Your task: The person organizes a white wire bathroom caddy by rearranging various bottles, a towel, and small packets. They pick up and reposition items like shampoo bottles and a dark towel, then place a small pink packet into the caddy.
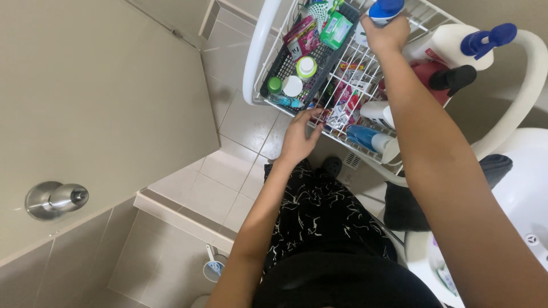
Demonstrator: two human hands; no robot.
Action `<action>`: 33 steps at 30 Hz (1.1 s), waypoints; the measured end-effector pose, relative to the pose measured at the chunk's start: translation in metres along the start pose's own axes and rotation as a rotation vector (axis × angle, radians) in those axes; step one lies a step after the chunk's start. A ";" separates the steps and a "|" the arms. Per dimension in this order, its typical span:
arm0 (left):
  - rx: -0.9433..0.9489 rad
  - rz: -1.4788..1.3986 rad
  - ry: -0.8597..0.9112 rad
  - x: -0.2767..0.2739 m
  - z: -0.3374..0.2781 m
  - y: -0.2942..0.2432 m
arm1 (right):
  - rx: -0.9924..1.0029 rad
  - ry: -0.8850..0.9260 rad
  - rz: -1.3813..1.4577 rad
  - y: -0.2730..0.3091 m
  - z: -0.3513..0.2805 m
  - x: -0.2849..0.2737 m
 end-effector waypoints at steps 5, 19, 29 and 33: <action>-0.007 -0.022 -0.001 0.005 0.001 -0.001 | 0.215 -0.083 0.189 -0.019 -0.008 0.006; -0.034 -0.053 0.034 0.005 0.011 -0.013 | 0.305 0.357 0.113 -0.010 -0.019 -0.003; 0.263 -0.011 -0.173 0.027 0.051 -0.013 | 0.088 0.947 0.188 0.053 -0.038 -0.028; 0.041 -0.408 -0.172 0.060 0.077 0.026 | 0.170 1.088 0.121 0.096 -0.070 -0.060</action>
Point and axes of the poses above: each hand's wrist, its own z-axis towards the middle knuckle, its own x-axis out of the palm, y = z × x, the point moved 8 cm from there along z, towards the middle knuckle, and after that the axes turned 4 degrees about x, right-handed, at the moved point
